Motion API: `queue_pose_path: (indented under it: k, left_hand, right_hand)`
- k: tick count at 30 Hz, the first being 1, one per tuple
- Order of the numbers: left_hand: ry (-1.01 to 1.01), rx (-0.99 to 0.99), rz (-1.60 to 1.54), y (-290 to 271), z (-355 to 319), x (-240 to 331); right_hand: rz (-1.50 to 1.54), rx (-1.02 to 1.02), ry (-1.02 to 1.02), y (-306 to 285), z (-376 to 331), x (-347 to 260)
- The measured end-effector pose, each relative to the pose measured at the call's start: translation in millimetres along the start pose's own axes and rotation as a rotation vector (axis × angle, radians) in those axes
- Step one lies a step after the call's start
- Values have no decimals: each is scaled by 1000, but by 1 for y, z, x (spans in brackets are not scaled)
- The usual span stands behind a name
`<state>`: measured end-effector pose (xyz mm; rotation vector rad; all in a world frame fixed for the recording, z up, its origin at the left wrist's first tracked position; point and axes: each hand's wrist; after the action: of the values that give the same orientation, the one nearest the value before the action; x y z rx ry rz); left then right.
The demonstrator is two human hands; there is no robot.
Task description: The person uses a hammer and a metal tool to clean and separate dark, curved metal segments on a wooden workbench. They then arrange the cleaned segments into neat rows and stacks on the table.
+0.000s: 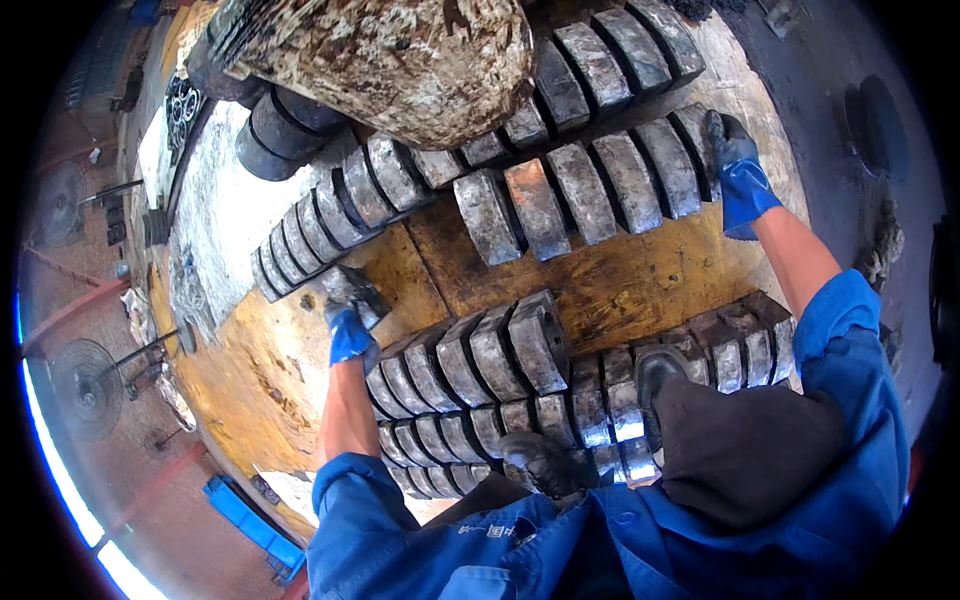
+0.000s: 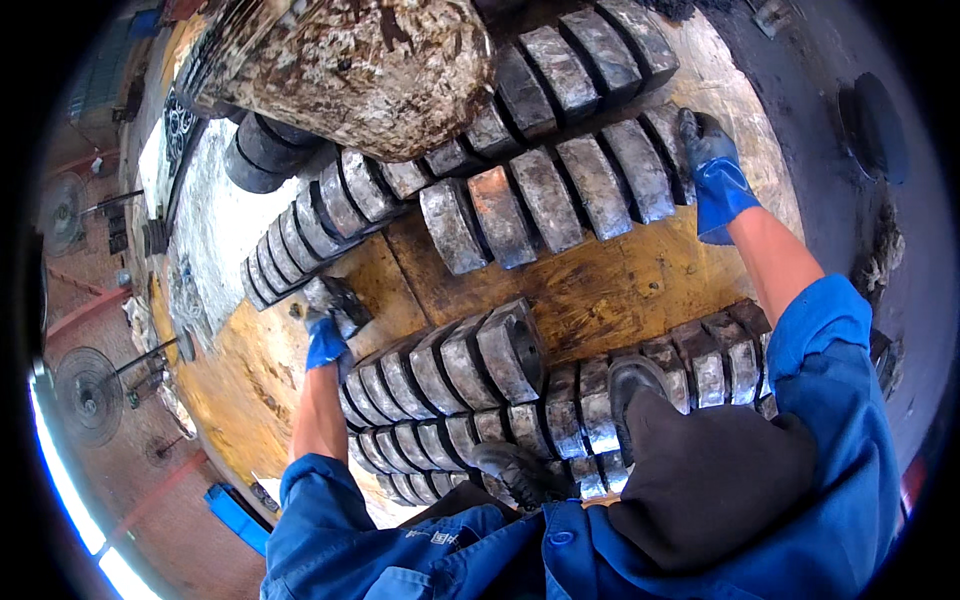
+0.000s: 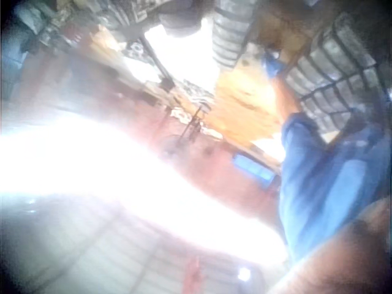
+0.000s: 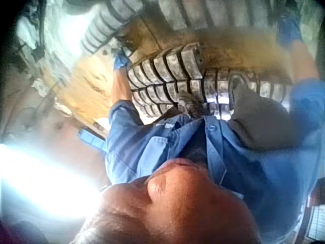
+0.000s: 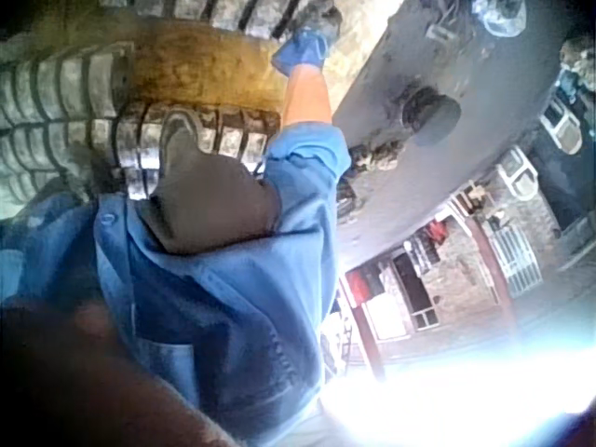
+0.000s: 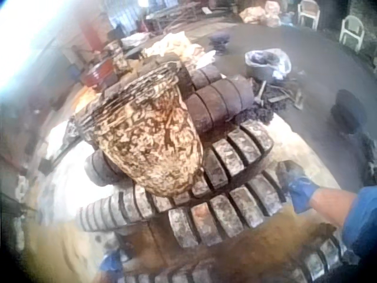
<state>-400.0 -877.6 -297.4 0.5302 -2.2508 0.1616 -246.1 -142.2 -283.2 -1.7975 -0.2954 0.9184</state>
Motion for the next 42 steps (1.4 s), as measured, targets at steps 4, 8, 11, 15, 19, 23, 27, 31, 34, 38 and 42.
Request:
queue_pose_path:
  k: [4,8,11,15,19,23,27,31,34,38,42]
  left_hand:
    - [36,-113,0,63,-52,-20]
    - [208,-147,387,136,-87,-43]
    - [357,-221,542,87,-11,-70]
    - [446,-247,344,218,-70,0]
    - [270,-261,57,206,-93,37]
    - [192,-193,127,166,-79,-28]
    - [82,-44,250,212,-119,-66]
    - [287,-11,348,211,-122,-77]
    - [386,-27,376,206,-105,-108]
    - [313,1,555,196,-98,-121]
    - [212,-42,505,180,-110,-104]
  right_hand:
    - [25,-38,37,-4,2,6]
    - [-45,24,33,-5,5,20]
    - [43,-4,-67,7,11,-3]
    - [49,-8,-10,0,2,13]
    - [124,-22,-16,2,2,10]
    - [131,6,-51,11,8,6]
    - [82,17,-40,17,9,20]
    - [171,8,-21,7,2,6]
    - [152,9,13,2,-1,3]
    - [113,4,-32,6,2,4]
    - [73,30,-33,5,3,4]
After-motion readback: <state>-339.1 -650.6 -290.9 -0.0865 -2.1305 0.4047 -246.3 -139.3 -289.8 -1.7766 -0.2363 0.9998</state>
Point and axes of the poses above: each hand's wrist, its own z-axis towards the middle knuckle, its own y-axis out of the palm, x = y × z, and after that the axes turned 15 degrees about -z, right-handed
